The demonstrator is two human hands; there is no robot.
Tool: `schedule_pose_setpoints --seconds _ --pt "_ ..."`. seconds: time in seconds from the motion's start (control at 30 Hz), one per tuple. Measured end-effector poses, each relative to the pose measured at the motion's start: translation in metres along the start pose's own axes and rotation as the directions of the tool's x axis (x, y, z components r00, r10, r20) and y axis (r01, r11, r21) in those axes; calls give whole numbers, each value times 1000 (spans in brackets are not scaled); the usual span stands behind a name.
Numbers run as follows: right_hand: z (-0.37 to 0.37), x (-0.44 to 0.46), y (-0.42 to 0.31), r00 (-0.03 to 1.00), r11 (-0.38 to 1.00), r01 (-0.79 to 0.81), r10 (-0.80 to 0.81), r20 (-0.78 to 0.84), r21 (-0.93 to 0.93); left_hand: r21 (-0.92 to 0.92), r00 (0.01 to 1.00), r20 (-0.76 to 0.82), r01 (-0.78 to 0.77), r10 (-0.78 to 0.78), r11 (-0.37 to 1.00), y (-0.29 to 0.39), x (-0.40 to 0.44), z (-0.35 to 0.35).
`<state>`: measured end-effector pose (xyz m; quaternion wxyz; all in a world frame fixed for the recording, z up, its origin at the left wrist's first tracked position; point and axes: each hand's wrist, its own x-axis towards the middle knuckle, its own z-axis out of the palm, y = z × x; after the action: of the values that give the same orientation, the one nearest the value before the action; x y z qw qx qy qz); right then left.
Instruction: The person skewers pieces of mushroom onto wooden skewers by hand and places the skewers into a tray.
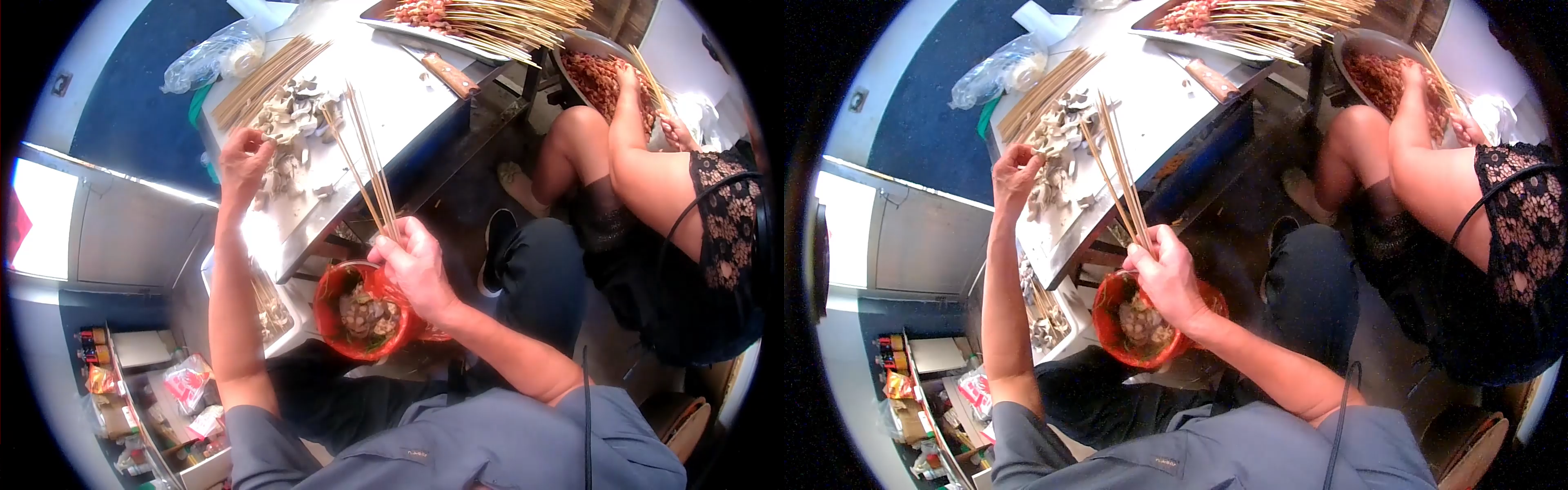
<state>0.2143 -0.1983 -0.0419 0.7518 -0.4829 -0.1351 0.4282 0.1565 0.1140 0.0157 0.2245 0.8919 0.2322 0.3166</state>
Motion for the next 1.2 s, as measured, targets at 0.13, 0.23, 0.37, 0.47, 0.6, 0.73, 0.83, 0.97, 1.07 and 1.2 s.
schedule_pose_setpoints --seconds 0.13,0.23,0.37,0.47,0.6,0.73,0.83,0.97,1.07,1.2 --pt "0 2 1 999 997 -40 39 24 63 -144 988 -21 146 -150 979 2 4 0" --pt "-1 1 -3 998 993 -45 40 42 105 -286 989 -25 135 -148 949 2 1 3" --pt "0 1 0 999 995 -16 13 33 97 -104 968 66 248 -242 963 3 -7 -6" --pt "1 0 0 1000 999 19 -19 18 28 164 998 63 20 -31 986 20 -11 -7" --pt "3 -3 -2 1000 1000 14 -14 4 -11 196 993 1 -120 122 973 41 -9 9" --pt "2 0 1 997 997 68 -69 -35 -27 319 952 100 -305 289 897 42 7 35" --pt "3 0 -2 997 997 55 -57 -42 -59 286 963 117 -265 241 921 39 11 42" --pt "4 1 4 992 991 104 -110 -55 -89 27 989 -5 -151 151 988 33 11 35" --pt "6 0 6 992 989 109 -114 -46 -98 -317 980 -11 185 -199 930 42 2 16" --pt "6 -5 3 994 985 101 -107 -34 -143 -679 934 121 325 -337 658 31 -10 3"
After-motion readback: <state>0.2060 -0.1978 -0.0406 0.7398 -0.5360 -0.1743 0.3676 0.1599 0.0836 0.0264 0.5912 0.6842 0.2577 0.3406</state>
